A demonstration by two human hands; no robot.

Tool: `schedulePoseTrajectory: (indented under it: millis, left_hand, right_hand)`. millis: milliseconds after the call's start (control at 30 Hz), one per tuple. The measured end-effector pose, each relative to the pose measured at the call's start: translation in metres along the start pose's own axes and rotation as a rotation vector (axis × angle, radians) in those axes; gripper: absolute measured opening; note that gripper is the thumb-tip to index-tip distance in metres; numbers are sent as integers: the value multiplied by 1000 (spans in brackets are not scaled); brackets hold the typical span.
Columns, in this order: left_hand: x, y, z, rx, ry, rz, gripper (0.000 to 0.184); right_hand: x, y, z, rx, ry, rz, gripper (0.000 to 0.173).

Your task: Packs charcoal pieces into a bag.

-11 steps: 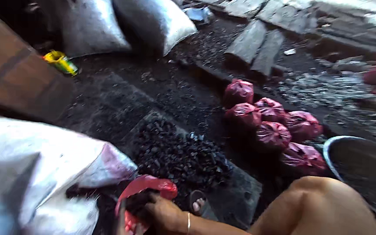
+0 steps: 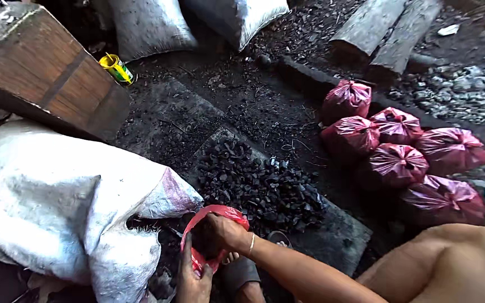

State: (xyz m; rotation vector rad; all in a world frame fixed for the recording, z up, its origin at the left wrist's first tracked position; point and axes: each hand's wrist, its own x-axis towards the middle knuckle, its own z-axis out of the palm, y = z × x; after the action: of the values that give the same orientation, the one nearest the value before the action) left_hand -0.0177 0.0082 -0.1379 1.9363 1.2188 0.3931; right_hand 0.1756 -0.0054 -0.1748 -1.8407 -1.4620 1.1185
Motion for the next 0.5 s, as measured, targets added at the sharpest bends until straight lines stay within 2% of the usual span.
schedulePoseTrajectory:
  millis: [67, 167, 200, 233, 367, 433, 500]
  left_hand:
    - [-2, -7, -4, -11, 2, 8, 96]
    - [-2, -19, -4, -20, 24, -4, 94]
    - [-1, -22, -4, -15, 24, 1, 93]
    - [1, -23, -3, -4, 20, 9, 92]
    - [6, -13, -3, 50, -20, 18, 94]
    - [7, -14, -1, 60, -37, 16, 94]
    - [7, -14, 5, 14, -60, -1, 95]
  right_hand:
    - [-24, -2, -16, -64, -6, -64, 40]
    - [-73, 17, -47, -133, -27, -346, 24]
    - [-79, 32, -63, -166, -16, -338, 20]
    - [-80, 51, -82, -215, 7, -237, 18]
    - [-83, 145, -166, -397, 183, 464, 31]
    - [-103, 190, -173, -387, 253, 639, 46]
    - [-123, 221, -163, -390, 284, 706, 62]
